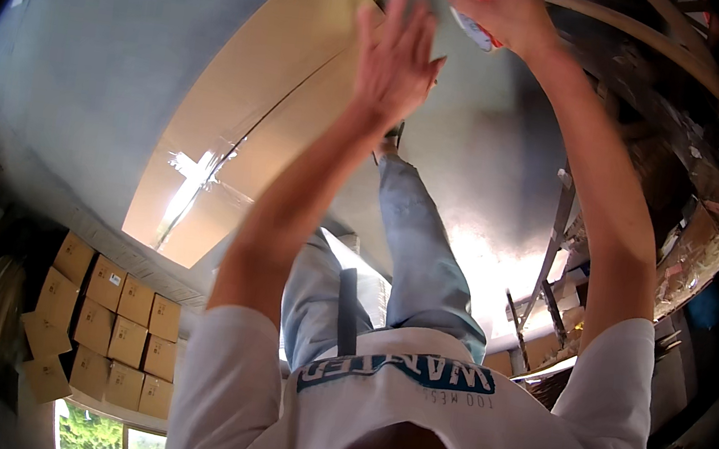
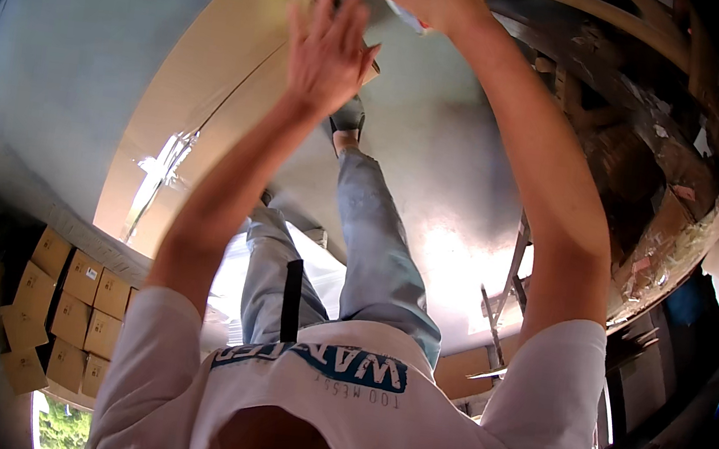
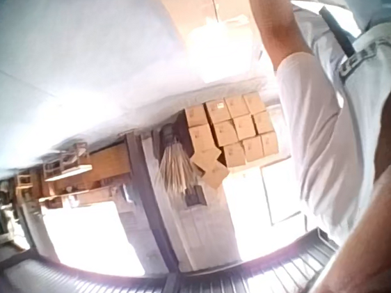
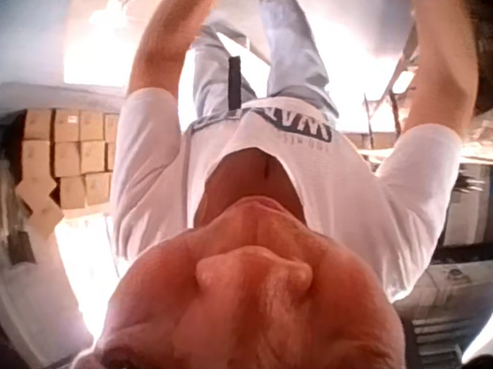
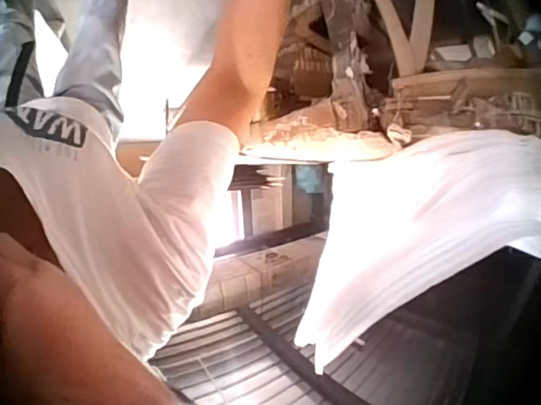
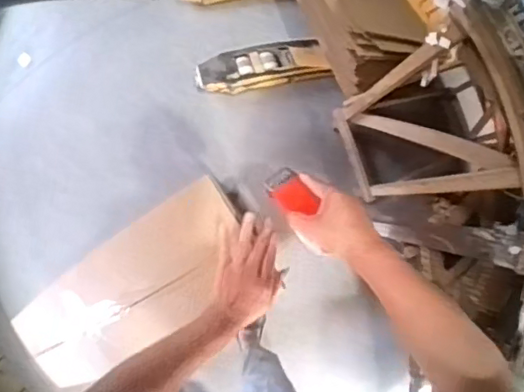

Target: The person repeatedly assembles flat cardboard boxes into rectangular shapes and seals them with packing tape. They use a handheld tape dispenser to apply tape along the seams of the boxes, then stack the finished boxes on the floor.

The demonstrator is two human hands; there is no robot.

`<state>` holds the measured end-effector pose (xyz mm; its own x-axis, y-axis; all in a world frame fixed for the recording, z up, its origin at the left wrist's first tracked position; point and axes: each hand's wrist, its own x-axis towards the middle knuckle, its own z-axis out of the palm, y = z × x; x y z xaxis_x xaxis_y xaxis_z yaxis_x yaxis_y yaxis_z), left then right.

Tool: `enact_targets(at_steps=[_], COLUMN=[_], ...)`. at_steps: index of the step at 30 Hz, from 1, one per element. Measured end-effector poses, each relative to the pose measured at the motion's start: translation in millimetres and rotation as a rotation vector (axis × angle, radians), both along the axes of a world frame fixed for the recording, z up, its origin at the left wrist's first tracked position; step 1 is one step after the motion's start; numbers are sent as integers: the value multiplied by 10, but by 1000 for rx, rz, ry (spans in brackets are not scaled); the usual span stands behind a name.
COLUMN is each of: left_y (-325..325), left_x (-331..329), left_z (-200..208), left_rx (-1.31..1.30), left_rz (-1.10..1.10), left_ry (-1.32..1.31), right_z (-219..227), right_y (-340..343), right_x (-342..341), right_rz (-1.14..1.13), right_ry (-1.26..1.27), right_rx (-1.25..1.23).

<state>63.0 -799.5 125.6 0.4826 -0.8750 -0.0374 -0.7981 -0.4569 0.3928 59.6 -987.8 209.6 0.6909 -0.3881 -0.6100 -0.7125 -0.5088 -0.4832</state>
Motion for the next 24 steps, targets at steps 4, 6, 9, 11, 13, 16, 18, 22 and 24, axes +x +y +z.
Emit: enact_targets(at_steps=[4,6,9,11,13,16,18,22,24], left_y=[596,515,561,582,611,683,733,543,263], left_x=[-261,-245,-237,-254,-225,-268,-278,-181,-213], left_z=[-291,-340,-384,-415,-419,-509,-524,-262,-196], left_rx=[57,130,159,149,134,47,41,35,-98], left_rz=[384,259,286,302,323,300,287,153,-90], left_ry=[3,-42,-61,-52,-19,-101,-133,-134,-230], right_z=[99,19,-21,-40,-93,-475,-365,-149,-295], right_y=[284,181,364,412,410,231,398,636,787], right_x=[565,708,819,592,150,-1257,-1811,-1675,-1460], right_rz=[66,194,228,189,176,247,299,134,346], right_ry=[-183,-358,-45,-9,180,209,220,319,499], right_rx=[179,90,109,72,125,133,-71,-51,-132])
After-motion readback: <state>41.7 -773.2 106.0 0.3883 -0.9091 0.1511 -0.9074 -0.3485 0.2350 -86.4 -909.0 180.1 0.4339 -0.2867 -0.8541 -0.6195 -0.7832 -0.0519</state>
